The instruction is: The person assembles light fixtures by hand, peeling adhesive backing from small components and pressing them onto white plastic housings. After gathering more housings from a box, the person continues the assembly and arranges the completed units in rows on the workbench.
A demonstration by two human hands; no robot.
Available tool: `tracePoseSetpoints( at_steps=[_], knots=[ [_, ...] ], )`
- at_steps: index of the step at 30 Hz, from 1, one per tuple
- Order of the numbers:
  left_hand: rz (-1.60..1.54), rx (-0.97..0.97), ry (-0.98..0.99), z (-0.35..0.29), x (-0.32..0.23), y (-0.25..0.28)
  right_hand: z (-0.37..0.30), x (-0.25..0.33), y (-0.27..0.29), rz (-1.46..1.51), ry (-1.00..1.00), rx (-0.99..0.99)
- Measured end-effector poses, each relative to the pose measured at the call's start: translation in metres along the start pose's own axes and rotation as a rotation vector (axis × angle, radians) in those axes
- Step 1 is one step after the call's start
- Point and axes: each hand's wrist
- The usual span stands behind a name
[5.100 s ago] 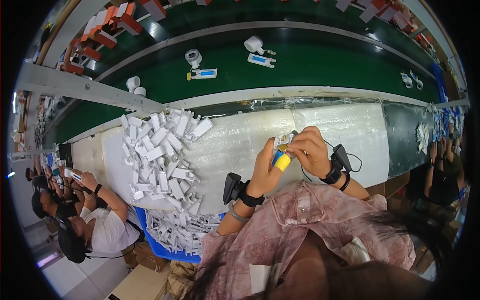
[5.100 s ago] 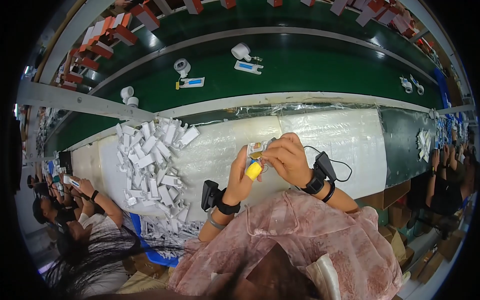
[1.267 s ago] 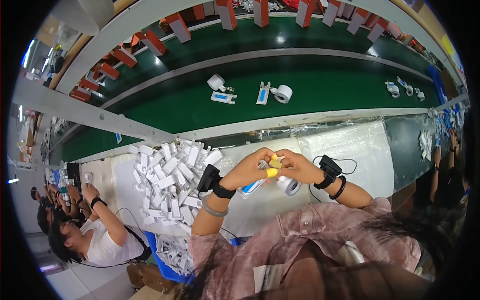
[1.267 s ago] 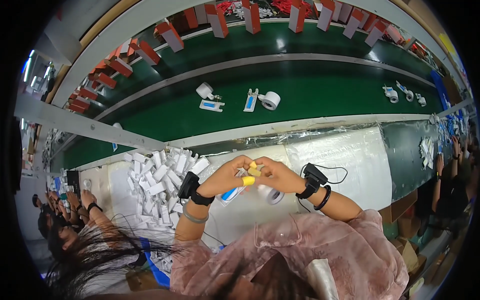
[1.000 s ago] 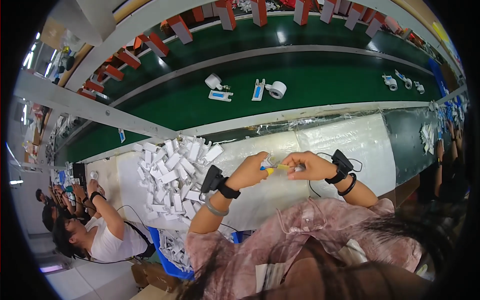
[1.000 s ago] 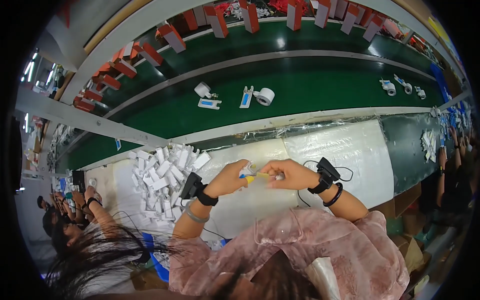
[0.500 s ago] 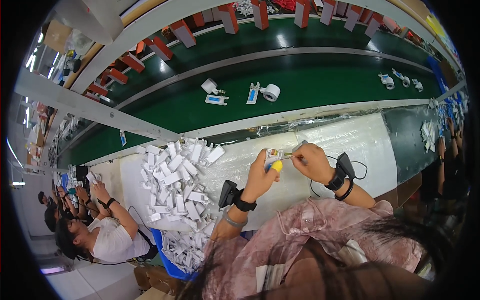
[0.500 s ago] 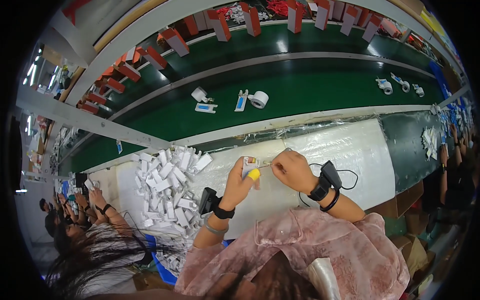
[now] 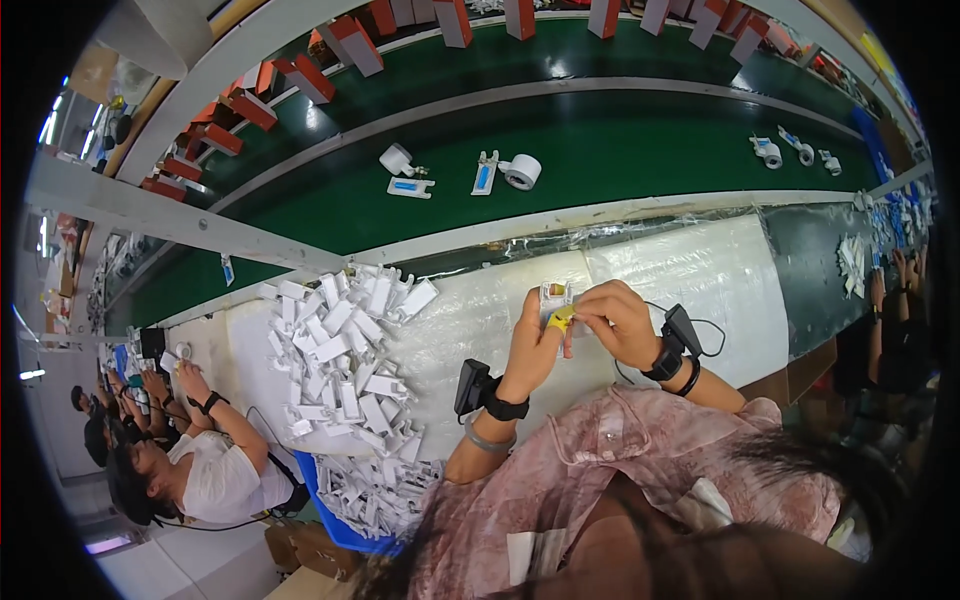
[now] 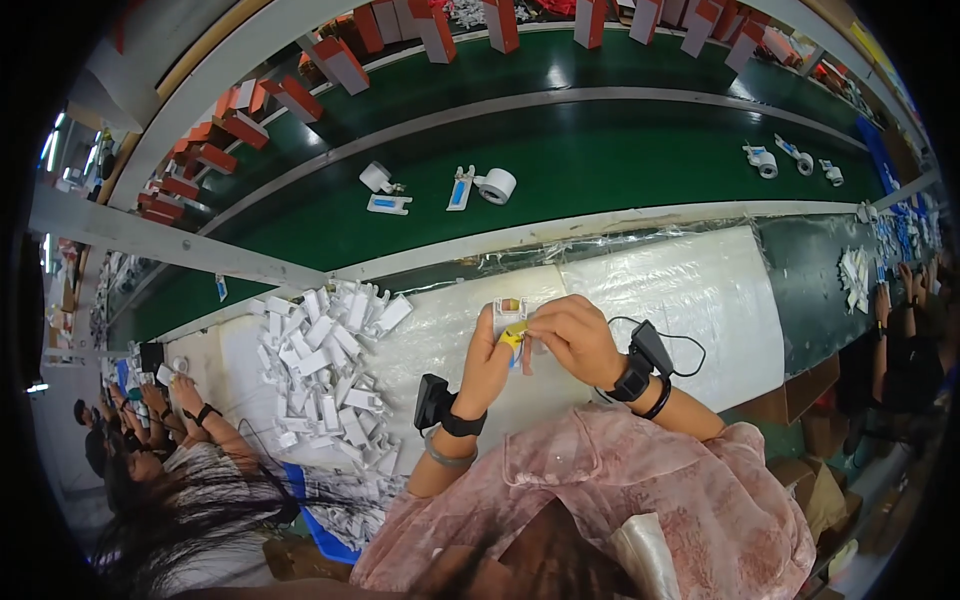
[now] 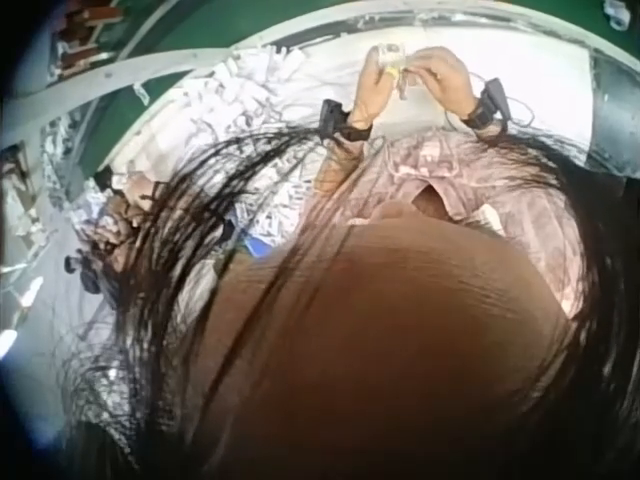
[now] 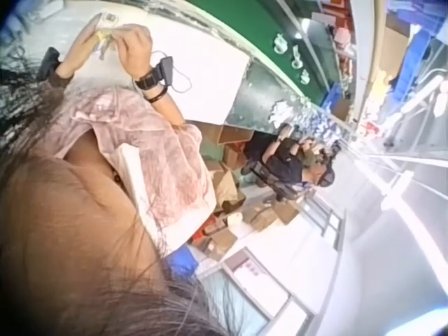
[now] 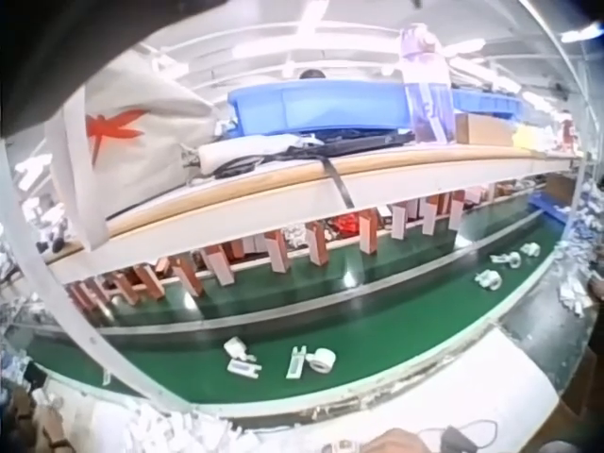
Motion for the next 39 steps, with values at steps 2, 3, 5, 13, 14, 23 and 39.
tracePoseSetpoints(
  at_steps=[2, 3, 5, 13, 14, 23, 39],
  knots=[
    [0.077, 0.011, -0.025, -0.001, -0.005, -0.004, 0.000, 0.001, 0.002, 0.003, -0.010, -0.039],
    [0.076, 0.012, -0.022, -0.002, -0.006, -0.004, 0.000, 0.002, 0.002, 0.004, -0.013, -0.039],
    [0.062, 0.049, -0.015, -0.004, -0.007, -0.005, 0.000, 0.003, 0.003, -0.009, 0.005, -0.038],
    [0.100, 0.021, -0.005, -0.009, -0.005, -0.010, -0.001, 0.001, 0.005, -0.013, 0.037, -0.033],
    [0.119, 0.012, -0.003, -0.010, -0.004, -0.010, -0.001, 0.001, 0.006, -0.016, 0.038, -0.024],
    [0.292, -0.058, -0.137, -0.010, -0.005, -0.015, 0.001, 0.000, 0.006, -0.048, 0.057, -0.042],
    [0.249, -0.038, -0.093, -0.009, -0.004, -0.013, 0.001, -0.003, 0.006, -0.011, 0.013, -0.008]
  ],
)
Point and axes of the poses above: each hand's wrist, its own z-axis towards the middle knuckle, its own y-axis out of the back of the hand, x = y × z, and after that the axes turned 12 degrees about z, right-handed
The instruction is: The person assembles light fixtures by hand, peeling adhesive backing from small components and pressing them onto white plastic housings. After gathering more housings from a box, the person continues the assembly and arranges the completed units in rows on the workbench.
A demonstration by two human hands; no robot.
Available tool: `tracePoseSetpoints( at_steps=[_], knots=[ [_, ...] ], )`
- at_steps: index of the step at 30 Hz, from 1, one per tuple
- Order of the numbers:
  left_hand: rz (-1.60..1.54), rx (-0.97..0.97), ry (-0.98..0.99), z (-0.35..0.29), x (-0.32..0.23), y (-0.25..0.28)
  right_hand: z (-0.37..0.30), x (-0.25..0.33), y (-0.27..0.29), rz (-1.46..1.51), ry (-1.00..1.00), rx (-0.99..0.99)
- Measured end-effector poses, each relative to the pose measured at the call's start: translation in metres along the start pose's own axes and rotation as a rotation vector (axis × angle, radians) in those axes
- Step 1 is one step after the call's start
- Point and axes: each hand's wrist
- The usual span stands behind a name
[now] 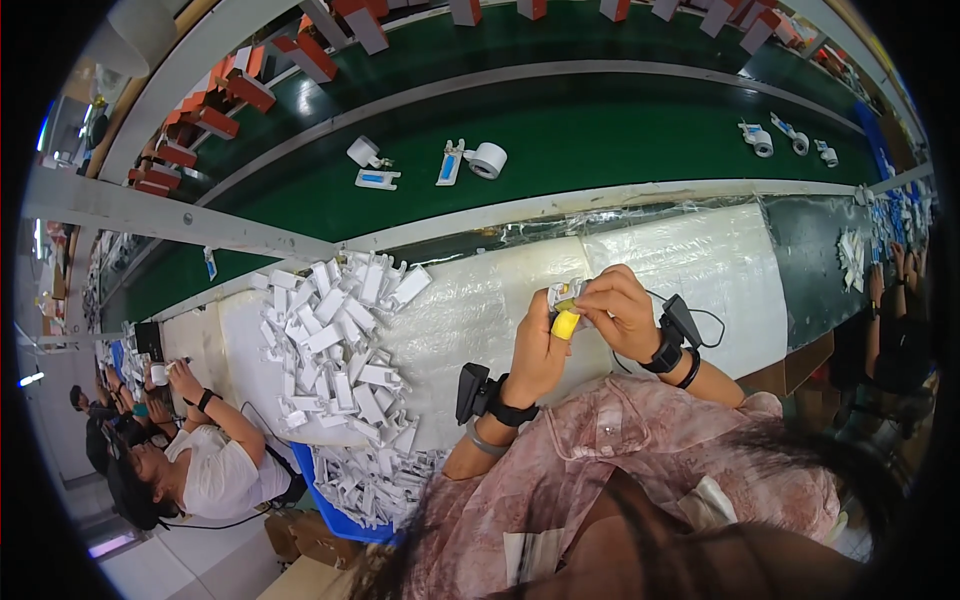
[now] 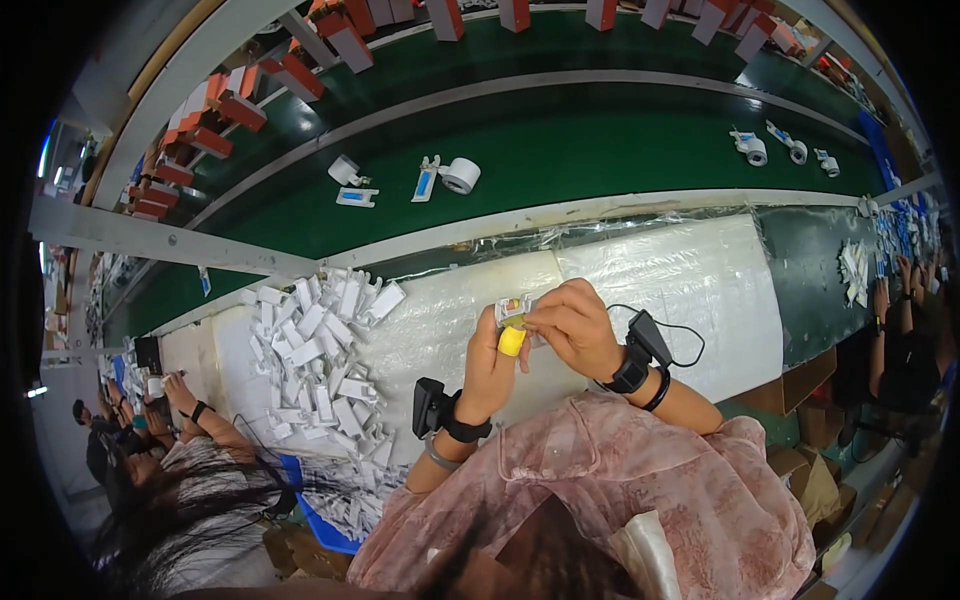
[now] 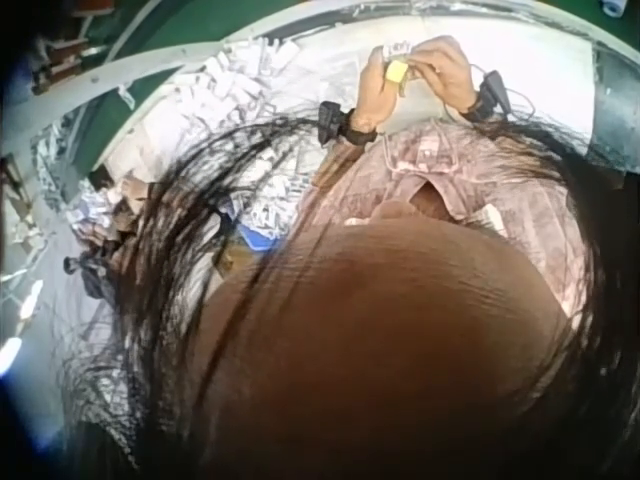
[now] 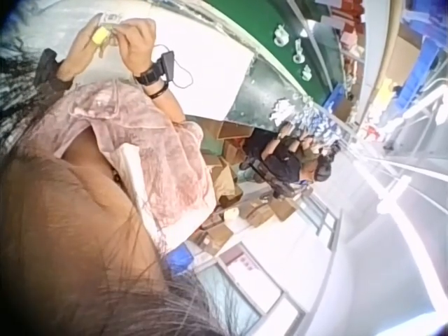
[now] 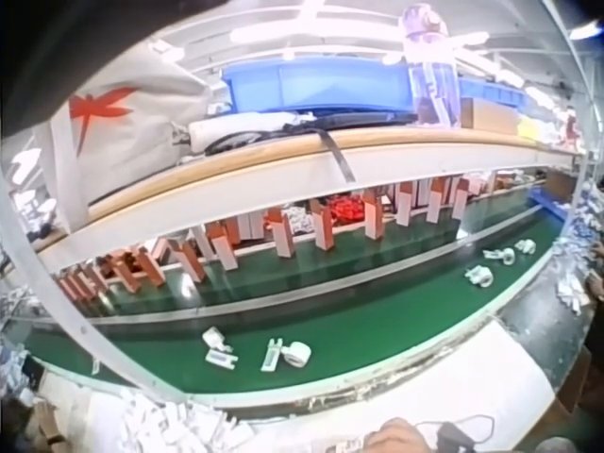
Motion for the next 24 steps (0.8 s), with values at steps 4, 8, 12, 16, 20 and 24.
tracePoseSetpoints(
  at_steps=[4, 8, 12, 16, 20, 24],
  knots=[
    [0.043, -0.016, 0.000, 0.000, -0.002, 0.000, 0.003, 0.002, 0.001, -0.002, 0.000, 0.004],
    [0.019, -0.050, -0.002, 0.002, -0.003, -0.002, 0.006, 0.003, 0.002, -0.012, 0.003, 0.014],
    [-0.003, -0.125, 0.018, 0.006, -0.007, -0.006, 0.011, 0.002, 0.002, -0.003, 0.005, -0.006],
    [0.127, -0.150, -0.036, 0.011, -0.009, -0.002, 0.012, 0.001, -0.001, -0.006, -0.016, -0.005],
    [0.234, -0.091, 0.014, 0.019, -0.002, 0.003, 0.009, -0.008, -0.005, -0.054, -0.041, -0.018],
    [0.027, -0.020, 0.160, 0.033, 0.038, 0.010, 0.006, -0.031, -0.009, -0.024, -0.112, 0.001]
  ],
)
Point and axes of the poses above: each hand's wrist, its own z-axis towards the middle knuckle, its own y-axis out of the back of the hand, x = y × z, and after that the axes turned 12 degrees about z, right-handed
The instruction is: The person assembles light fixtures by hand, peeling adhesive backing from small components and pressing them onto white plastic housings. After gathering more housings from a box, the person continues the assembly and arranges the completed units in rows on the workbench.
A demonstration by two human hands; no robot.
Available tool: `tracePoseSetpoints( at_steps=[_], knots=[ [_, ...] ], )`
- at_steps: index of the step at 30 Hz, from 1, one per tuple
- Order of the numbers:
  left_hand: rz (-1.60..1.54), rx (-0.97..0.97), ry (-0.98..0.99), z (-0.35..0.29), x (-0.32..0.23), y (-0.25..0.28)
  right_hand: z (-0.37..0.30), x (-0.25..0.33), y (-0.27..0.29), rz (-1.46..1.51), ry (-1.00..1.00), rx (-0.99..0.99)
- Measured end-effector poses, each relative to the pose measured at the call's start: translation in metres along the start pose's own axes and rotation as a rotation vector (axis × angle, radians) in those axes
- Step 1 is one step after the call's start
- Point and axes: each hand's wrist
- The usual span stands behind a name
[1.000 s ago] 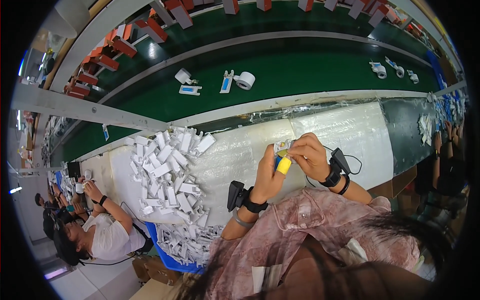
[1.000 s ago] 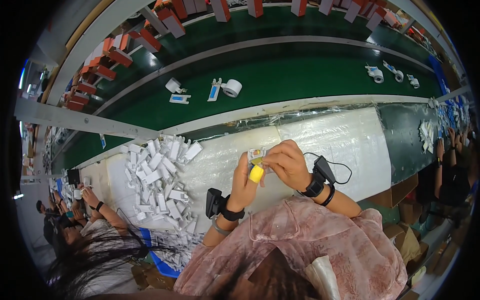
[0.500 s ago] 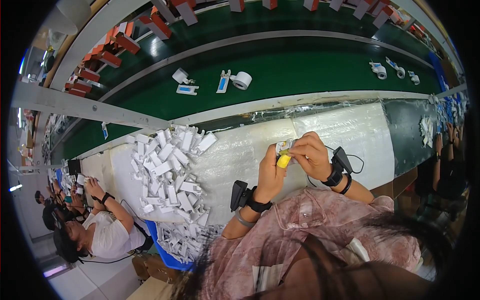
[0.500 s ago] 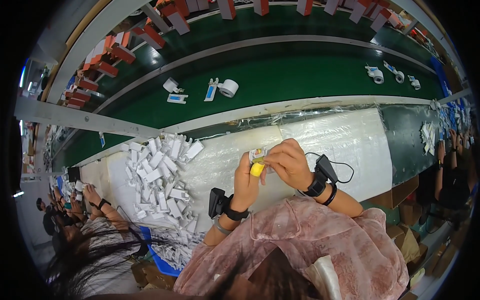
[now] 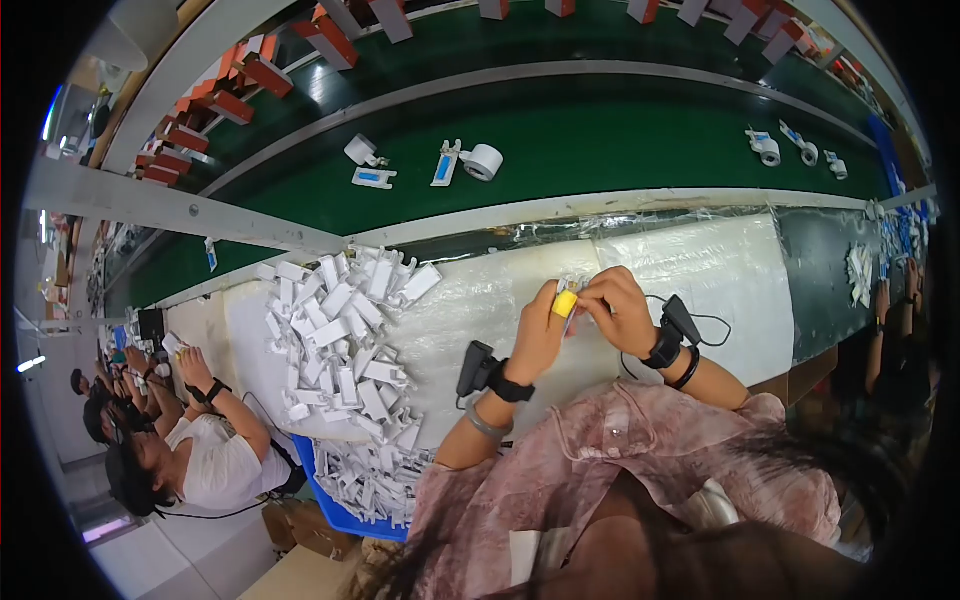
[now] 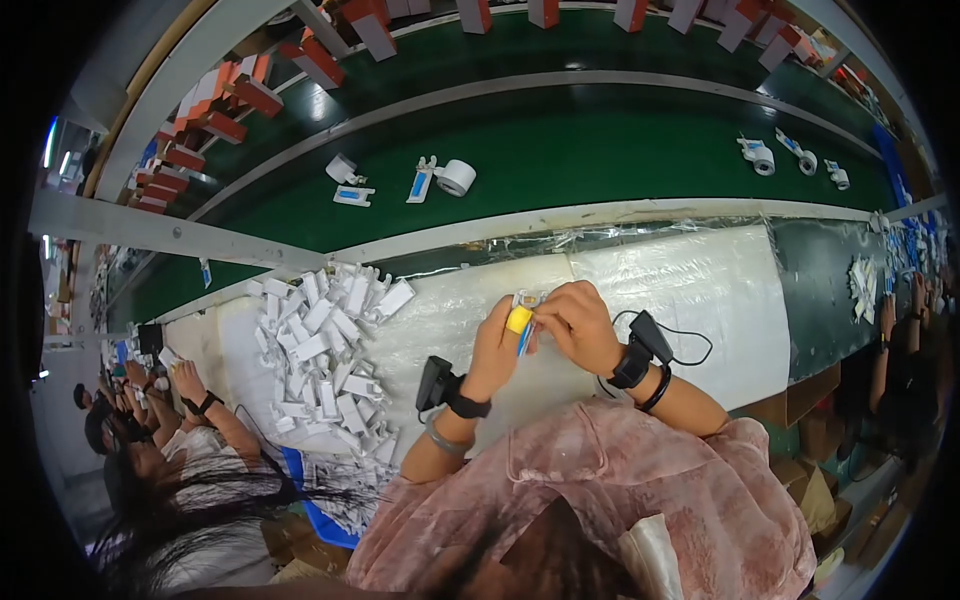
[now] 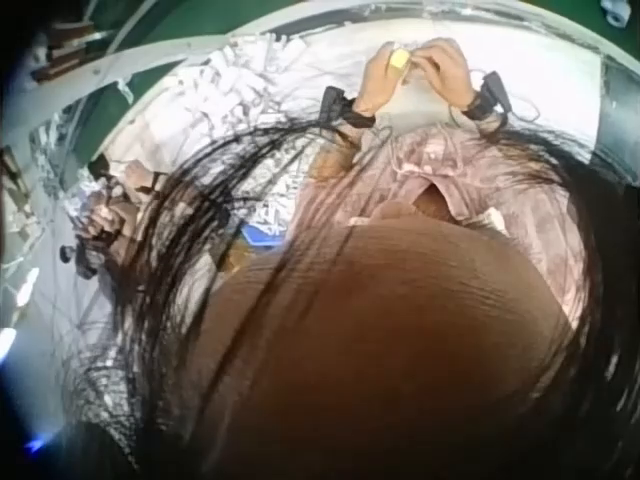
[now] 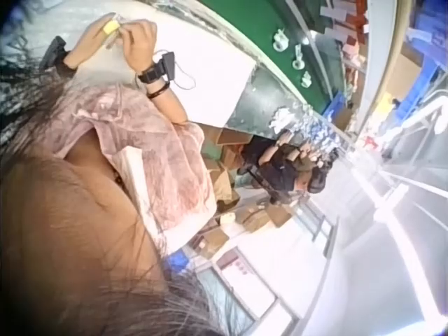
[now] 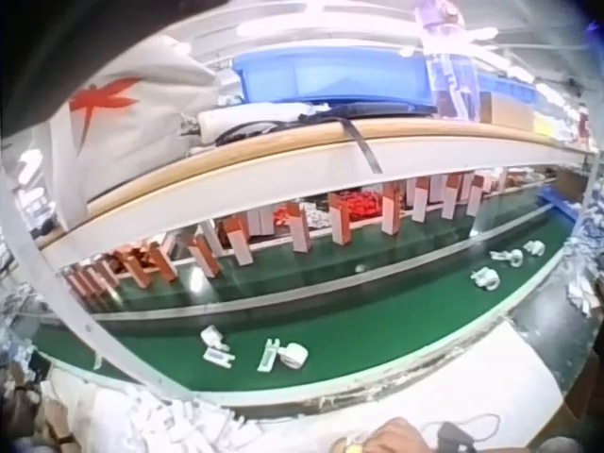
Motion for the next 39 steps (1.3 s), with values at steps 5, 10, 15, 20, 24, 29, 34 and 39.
tracePoseSetpoints(
  at_steps=[5, 10, 15, 20, 24, 29, 34, 39],
  knots=[
    [0.151, 0.030, 0.130, 0.067, 0.083, 0.083, 0.025, -0.056, 0.015, 0.111, -0.180, 0.023],
    [0.533, -0.662, -0.158, 0.143, 0.139, 0.207, 0.077, -0.111, 0.047, -0.065, -0.158, -0.013],
    [1.062, -0.913, -0.019, 0.204, 0.127, 0.258, 0.088, -0.111, 0.054, -0.329, 0.017, 0.079],
    [1.272, -0.984, 0.235, 0.232, 0.124, 0.265, 0.049, -0.101, 0.026, -0.197, 0.008, 0.218],
    [1.324, -1.085, 0.110, 0.221, 0.125, 0.285, 0.018, -0.106, 0.011, -0.083, -0.098, 0.360],
    [0.135, -0.773, -0.102, 0.183, 0.095, 0.281, 0.004, -0.096, 0.011, -0.076, -0.115, 0.376],
    [-0.154, -0.211, -0.154, 0.095, 0.039, 0.192, 0.009, -0.055, 0.014, 0.200, -0.258, 0.302],
    [-0.401, 0.390, 0.090, 0.029, -0.002, 0.085, 0.020, -0.015, 0.007, 0.116, -0.135, 0.265]
  ],
)
Point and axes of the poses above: each hand's wrist, its own z-axis towards the middle knuckle, its own y-axis out of the back of the hand, x = y × z, and after that the axes turned 12 degrees about z, right-handed
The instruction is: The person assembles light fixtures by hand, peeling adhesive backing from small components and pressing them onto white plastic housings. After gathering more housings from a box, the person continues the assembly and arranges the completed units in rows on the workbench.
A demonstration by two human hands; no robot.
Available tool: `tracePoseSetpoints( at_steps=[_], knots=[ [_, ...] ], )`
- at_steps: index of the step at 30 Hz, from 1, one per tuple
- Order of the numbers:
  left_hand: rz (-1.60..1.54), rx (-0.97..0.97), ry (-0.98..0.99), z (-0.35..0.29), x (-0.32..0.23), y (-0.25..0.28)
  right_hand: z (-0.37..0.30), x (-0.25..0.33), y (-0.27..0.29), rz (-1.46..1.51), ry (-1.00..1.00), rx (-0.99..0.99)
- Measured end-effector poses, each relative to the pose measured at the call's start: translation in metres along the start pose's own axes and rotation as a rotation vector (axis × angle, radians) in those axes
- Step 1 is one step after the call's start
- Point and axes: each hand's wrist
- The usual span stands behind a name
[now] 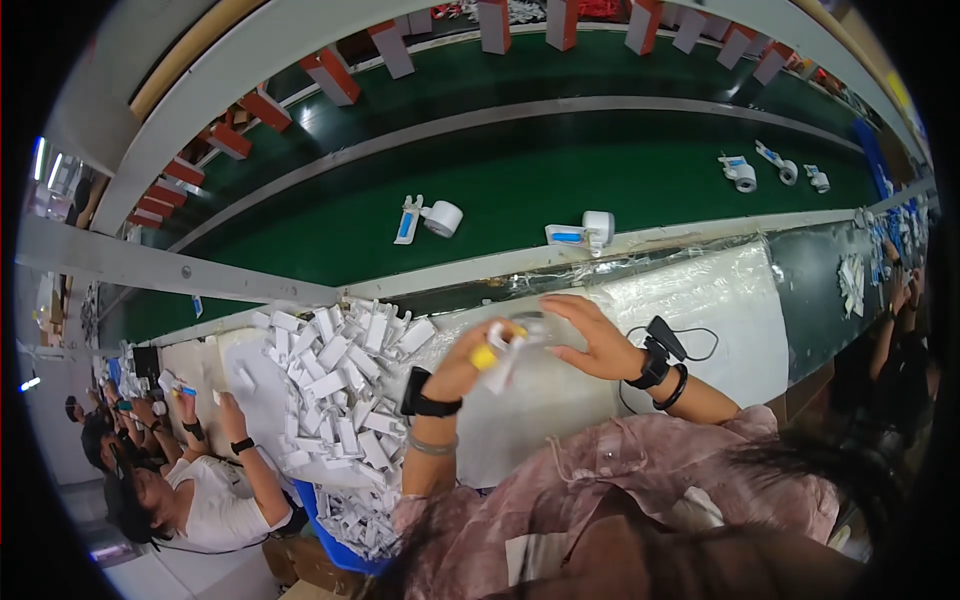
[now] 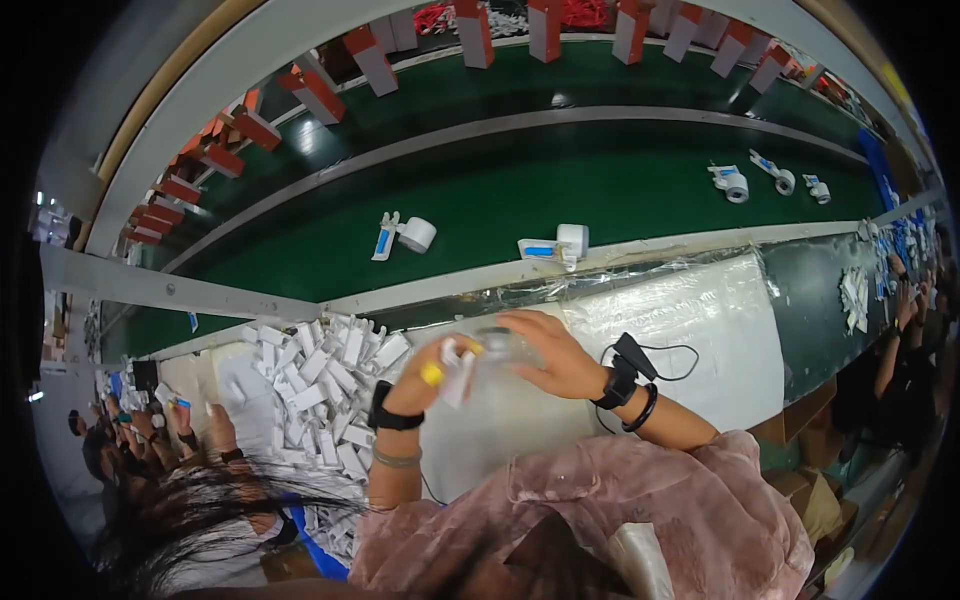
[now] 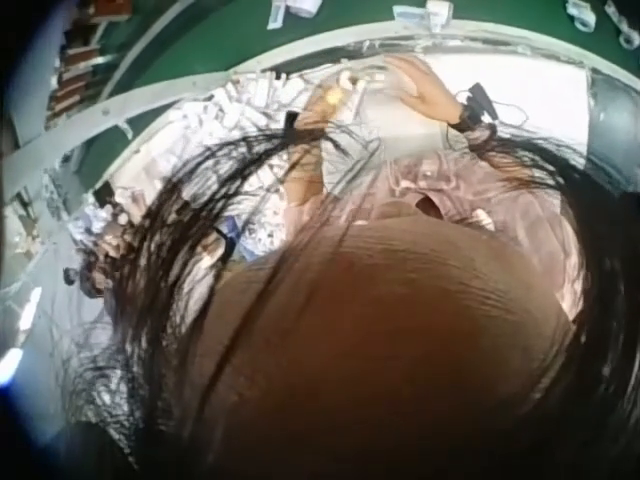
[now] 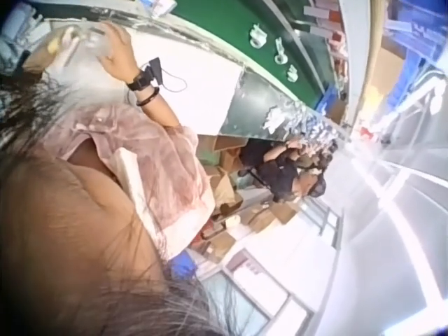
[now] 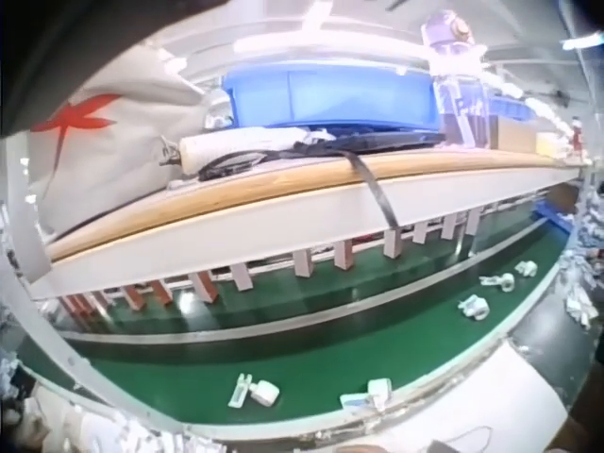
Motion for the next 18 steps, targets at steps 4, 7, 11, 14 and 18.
tracePoseSetpoints(
  at_steps=[4, 7, 11, 14, 18],
  knots=[
    [0.215, 0.239, 0.107, -0.011, -0.026, -0.044, -0.008, 0.007, 0.005, 0.230, -0.141, 0.174],
    [0.312, 0.189, 0.172, -0.018, -0.034, -0.052, -0.026, 0.015, 0.008, 0.497, -0.327, 0.260],
    [0.328, 0.026, 0.083, -0.018, -0.016, -0.060, -0.037, 0.045, 0.023, 0.511, -0.502, 0.407],
    [0.365, 0.069, 0.097, -0.022, -0.003, -0.070, -0.050, 0.048, 0.025, 0.579, -0.459, 0.456],
    [0.496, 0.131, 0.165, -0.028, -0.012, -0.096, -0.077, 0.054, 0.039, 0.626, -0.403, 0.474]
  ],
)
Point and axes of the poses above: each hand's wrist, its own z-axis towards the middle knuckle, its own y-axis out of the back of the hand, x = y × z, and after that the axes turned 12 degrees about z, right-handed
